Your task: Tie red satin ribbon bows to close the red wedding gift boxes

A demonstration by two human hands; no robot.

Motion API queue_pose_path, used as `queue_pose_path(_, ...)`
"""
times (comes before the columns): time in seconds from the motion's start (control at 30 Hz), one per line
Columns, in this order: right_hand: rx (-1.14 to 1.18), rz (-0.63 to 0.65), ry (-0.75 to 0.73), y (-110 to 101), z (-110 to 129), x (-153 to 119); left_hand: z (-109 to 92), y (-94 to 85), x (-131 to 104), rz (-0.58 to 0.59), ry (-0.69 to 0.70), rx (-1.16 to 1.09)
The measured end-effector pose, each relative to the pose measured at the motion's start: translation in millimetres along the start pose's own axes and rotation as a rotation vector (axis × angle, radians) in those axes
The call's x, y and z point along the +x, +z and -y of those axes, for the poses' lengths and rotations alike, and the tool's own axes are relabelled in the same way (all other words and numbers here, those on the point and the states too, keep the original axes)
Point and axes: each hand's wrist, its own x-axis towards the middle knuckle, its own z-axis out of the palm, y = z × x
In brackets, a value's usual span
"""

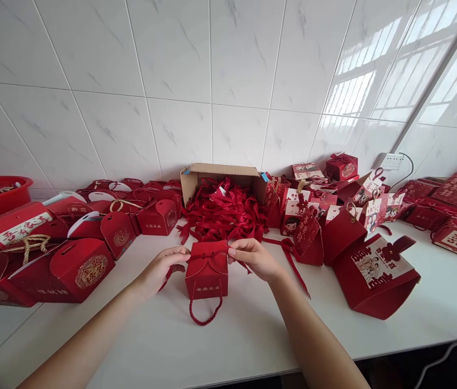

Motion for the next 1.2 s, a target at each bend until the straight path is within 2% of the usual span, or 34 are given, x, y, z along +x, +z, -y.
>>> queue_pose_path(0.3, 0.091, 0.020, -0.102, 11, 7, -2, 0, 6.8, -4, 0.026, 0.023, 0.076)
queue_pose_path(0.57, 0.162, -0.043, -0.158, 16, 4, -1, 1, 9.7, -6, 0.015, 0.074, 0.133)
queue_pose_path(0.83, 0.172, -0.099, -0.169, 20, 1, 0, 5, 11.2, -5, -0.096, 0.191, 0.300)
queue_pose_path(1.0, 0.092, -0.151, -0.199, 27, 2, 0, -7, 15.8, -5, -0.177, 0.321, 0.410)
queue_pose_path(1.2, -0.011, -0.224, -0.239, 34, 4, 1, -32, 38.1, -1, -0.120, 0.433, 0.460)
